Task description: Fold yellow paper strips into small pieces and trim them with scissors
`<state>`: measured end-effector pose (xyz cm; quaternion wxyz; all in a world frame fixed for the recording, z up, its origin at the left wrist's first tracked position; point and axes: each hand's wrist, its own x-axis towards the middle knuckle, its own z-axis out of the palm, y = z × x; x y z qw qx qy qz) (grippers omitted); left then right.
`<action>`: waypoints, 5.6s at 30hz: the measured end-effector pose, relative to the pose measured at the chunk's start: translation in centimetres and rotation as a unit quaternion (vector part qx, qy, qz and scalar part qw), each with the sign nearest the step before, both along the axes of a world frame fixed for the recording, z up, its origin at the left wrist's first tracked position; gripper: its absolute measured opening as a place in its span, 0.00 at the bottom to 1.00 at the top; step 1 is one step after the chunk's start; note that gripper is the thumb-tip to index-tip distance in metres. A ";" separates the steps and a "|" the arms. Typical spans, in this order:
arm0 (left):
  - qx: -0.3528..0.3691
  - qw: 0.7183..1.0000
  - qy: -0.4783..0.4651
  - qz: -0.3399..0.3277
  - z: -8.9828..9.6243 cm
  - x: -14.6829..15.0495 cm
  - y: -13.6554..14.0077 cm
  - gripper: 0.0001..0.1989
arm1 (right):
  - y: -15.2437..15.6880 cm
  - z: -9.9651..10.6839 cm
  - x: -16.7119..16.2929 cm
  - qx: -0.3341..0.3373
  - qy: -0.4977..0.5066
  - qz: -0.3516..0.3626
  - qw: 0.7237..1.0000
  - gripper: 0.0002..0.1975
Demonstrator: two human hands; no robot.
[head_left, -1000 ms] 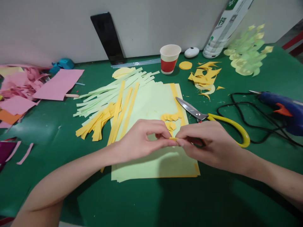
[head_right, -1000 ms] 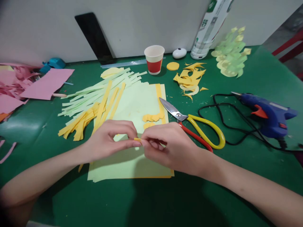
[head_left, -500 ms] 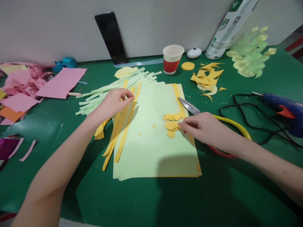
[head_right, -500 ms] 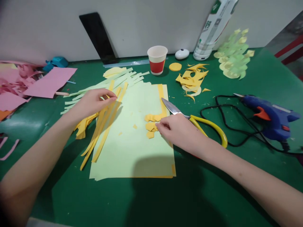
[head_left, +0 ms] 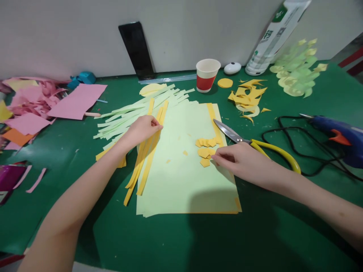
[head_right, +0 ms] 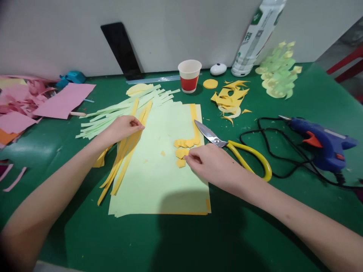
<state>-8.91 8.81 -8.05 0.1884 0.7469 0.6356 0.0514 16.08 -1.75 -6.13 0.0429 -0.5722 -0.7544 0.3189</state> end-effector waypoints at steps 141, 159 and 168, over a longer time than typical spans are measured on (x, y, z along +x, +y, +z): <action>-0.126 0.824 -0.429 -0.349 6.1 9.4 -8.8 0.08 | -1.6 3.4 0.9 0.021 0.533 -0.104 0.840 0.07; 0.006 0.807 -0.528 -0.264 5.6 9.3 -7.4 0.01 | -1.3 3.9 1.0 0.037 0.465 -0.152 0.871 0.04; 0.004 0.788 -0.546 -0.284 5.7 8.8 -7.1 0.04 | -1.4 4.1 1.1 0.053 0.453 -0.128 0.881 0.05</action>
